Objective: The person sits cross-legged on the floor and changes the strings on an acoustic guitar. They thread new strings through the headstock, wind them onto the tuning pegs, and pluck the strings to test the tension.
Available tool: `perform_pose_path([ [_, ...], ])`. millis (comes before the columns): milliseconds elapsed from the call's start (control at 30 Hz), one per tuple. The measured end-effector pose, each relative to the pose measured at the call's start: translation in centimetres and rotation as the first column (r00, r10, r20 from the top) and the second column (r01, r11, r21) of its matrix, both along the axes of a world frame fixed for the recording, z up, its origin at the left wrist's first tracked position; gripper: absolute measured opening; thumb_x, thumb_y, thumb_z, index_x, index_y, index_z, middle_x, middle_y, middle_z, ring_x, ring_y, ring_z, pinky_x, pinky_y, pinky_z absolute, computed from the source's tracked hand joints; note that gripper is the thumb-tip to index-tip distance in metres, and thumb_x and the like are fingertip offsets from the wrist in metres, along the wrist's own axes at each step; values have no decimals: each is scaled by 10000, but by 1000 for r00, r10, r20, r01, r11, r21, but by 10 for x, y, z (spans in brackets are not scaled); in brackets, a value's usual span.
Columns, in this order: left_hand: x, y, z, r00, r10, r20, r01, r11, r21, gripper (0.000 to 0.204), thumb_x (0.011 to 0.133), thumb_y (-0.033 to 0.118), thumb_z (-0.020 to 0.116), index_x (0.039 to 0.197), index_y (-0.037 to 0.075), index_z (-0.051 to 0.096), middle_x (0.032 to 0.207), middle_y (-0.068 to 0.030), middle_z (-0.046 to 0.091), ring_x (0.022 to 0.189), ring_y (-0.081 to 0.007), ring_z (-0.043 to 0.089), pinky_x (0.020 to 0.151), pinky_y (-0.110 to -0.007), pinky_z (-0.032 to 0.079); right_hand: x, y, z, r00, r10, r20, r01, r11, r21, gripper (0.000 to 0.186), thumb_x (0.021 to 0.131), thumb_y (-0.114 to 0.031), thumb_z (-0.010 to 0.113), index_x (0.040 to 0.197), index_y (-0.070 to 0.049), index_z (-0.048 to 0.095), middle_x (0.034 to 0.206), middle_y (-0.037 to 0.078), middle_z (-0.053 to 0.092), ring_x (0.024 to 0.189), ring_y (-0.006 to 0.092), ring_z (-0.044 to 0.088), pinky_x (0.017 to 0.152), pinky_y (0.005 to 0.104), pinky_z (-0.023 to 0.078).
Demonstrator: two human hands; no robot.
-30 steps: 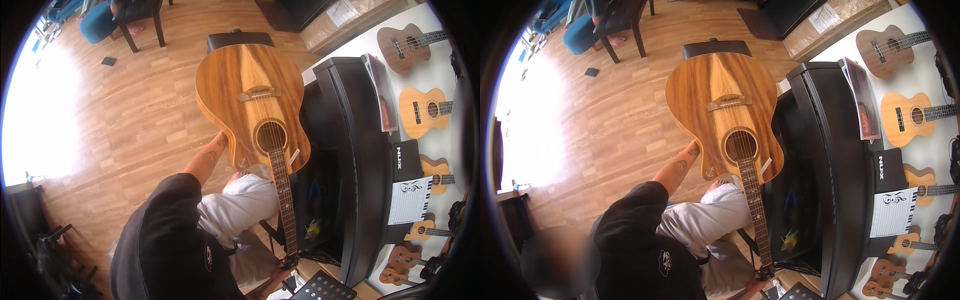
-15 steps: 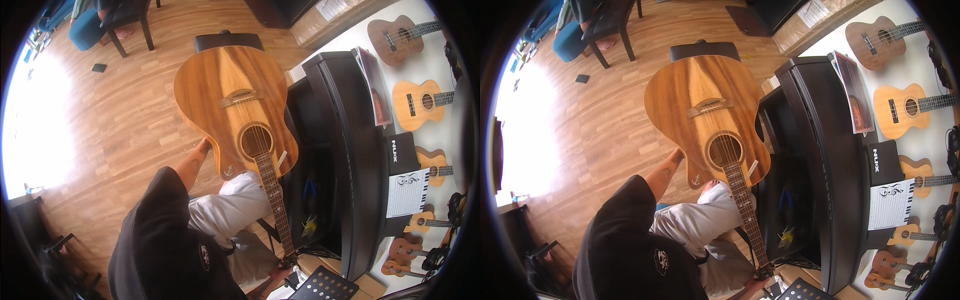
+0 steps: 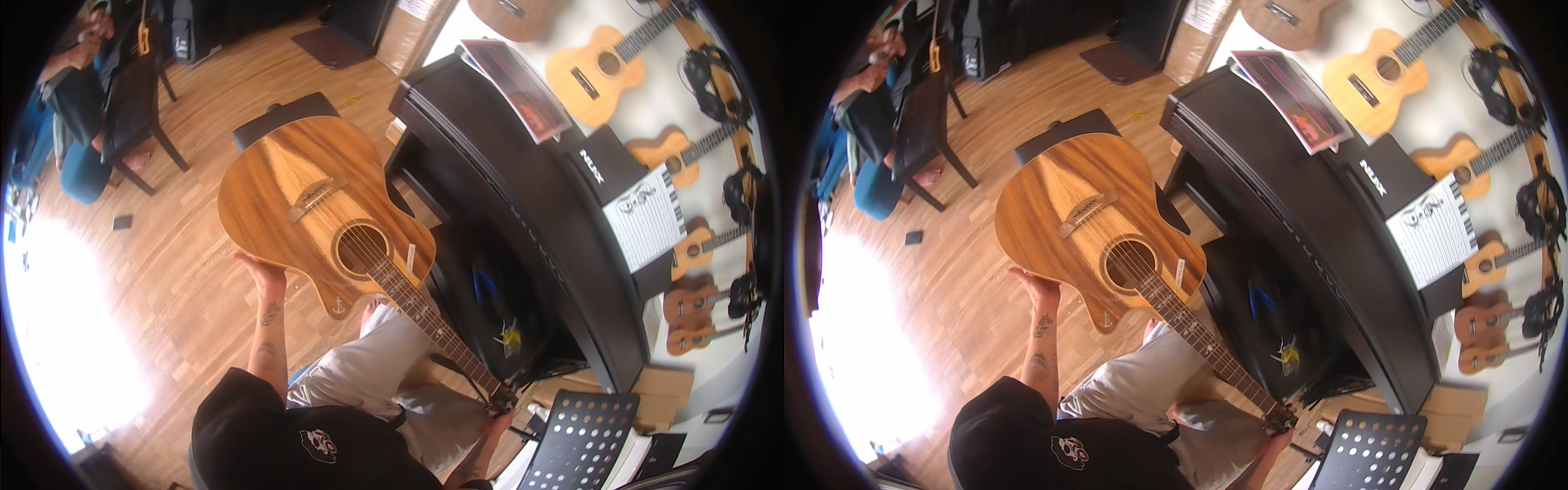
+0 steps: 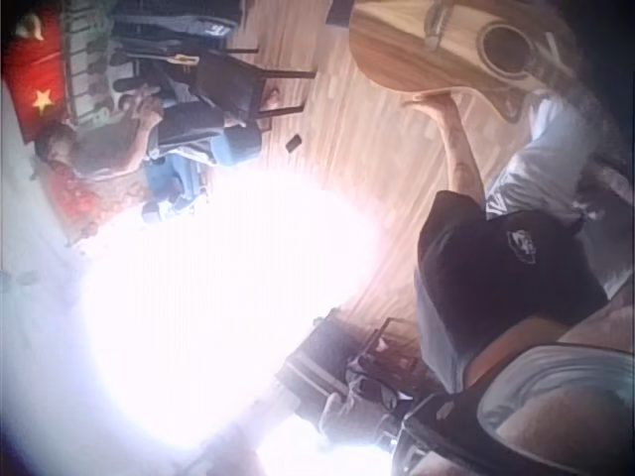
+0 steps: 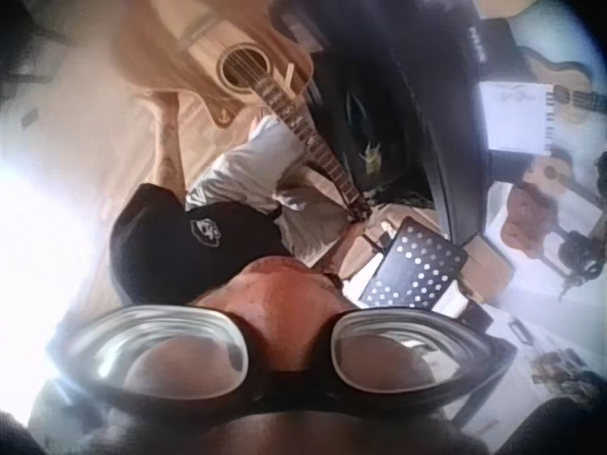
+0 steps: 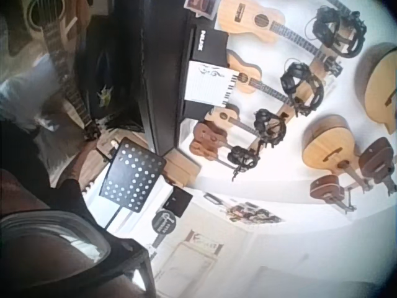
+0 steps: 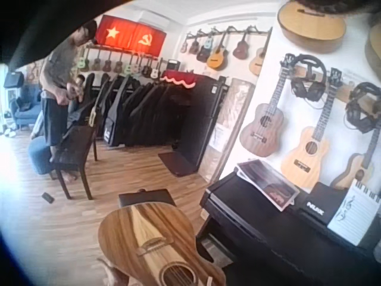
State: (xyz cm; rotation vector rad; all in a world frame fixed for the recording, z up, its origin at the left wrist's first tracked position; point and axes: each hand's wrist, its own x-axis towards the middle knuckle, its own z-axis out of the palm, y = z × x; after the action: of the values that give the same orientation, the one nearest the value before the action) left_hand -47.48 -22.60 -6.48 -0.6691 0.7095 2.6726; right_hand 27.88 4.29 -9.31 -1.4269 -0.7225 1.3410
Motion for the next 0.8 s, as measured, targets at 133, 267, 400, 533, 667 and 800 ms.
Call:
perform_pose_path([
  [133,0,11,19,983,-7,-186,-24,986,-164,885,965,822,206,1632,242,244,1689,-38,241,1542,-299,234,1248,-550,198,-30,-7,18,999,-35,13,34,996,83,490,1076,-420,443,1368,-51,578,1294,95,659,1171,237,624,992,399,504],
  [267,-1,-5,-10,970,-57,-236,8,979,-204,844,990,788,237,1629,236,250,1683,-39,254,1533,-294,255,1241,-556,227,2,21,2,981,-70,179,25,970,243,531,1064,-459,464,1364,-38,586,1279,82,661,1140,223,633,1007,364,485],
  [400,-25,-34,-16,922,-244,-299,135,929,-344,782,1024,709,324,1629,224,224,1680,-89,215,1519,-304,272,1233,-545,244,-25,36,21,987,-47,156,22,987,158,422,1097,-395,434,1252,-55,631,1153,35,689,1009,157,637,869,314,491],
  [533,-29,-29,-17,926,-218,-309,96,926,-365,709,981,525,496,1557,147,328,1568,-110,383,1417,-294,402,1166,-522,346,-33,41,31,988,-56,145,28,982,186,410,1084,-438,449,1222,-98,633,1132,16,676,987,135,621,804,304,491],
  [667,-36,-26,-19,923,-164,-348,69,961,-269,689,947,468,538,1520,120,381,1533,-100,404,1408,-277,404,1143,-488,382,-62,77,26,992,-48,121,24,982,190,429,1083,-449,443,1235,-89,618,1129,32,654,996,147,615,782,310,520],
  [800,-50,-29,-25,924,-228,-306,93,913,-397,706,945,538,536,1514,141,405,1515,-106,439,1379,-299,434,1131,-491,394,-79,102,19,990,67,128,-94,972,216,442,1093,-452,419,1253,-78,592,1165,55,633,997,159,613,797,327,528],
])
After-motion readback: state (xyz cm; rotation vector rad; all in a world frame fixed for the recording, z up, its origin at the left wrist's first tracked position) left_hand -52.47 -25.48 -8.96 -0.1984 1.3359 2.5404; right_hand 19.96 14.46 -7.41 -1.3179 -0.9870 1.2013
